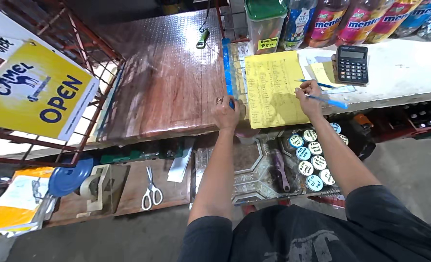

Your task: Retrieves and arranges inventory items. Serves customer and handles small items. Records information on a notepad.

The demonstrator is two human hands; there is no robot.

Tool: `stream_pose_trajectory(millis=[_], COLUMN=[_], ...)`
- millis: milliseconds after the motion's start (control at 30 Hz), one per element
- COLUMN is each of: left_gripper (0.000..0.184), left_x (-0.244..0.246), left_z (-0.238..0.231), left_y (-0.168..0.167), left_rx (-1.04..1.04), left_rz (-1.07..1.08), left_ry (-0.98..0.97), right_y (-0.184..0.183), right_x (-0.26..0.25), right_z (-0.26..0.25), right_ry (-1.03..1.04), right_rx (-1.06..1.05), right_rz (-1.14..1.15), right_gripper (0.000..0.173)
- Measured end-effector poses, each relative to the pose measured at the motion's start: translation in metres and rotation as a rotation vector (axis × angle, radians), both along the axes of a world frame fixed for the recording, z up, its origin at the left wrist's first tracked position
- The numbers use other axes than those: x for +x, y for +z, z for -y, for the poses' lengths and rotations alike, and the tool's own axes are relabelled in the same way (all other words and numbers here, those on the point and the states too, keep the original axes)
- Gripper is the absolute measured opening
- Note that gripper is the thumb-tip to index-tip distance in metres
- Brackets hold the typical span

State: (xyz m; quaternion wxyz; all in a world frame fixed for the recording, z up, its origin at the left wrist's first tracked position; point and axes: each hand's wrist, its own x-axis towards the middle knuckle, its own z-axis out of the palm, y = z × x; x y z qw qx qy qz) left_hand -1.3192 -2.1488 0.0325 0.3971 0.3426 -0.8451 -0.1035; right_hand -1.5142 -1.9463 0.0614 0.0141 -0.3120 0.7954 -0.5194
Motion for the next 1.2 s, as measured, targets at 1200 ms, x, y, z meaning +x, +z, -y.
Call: stream_pose_trajectory(millis=[1200], left_gripper=[0.023], left_x=[0.002], left_z=[-0.001], left_y=[0.003], left_rx=[0.054], left_rz=[0.033], left_ry=[-0.003], right_y=[0.007], right_x=[0.01], right_z=[0.005], right_ry=[-0.016], right_rx=[0.275], right_rz=[0.01], right_gripper=[0.029])
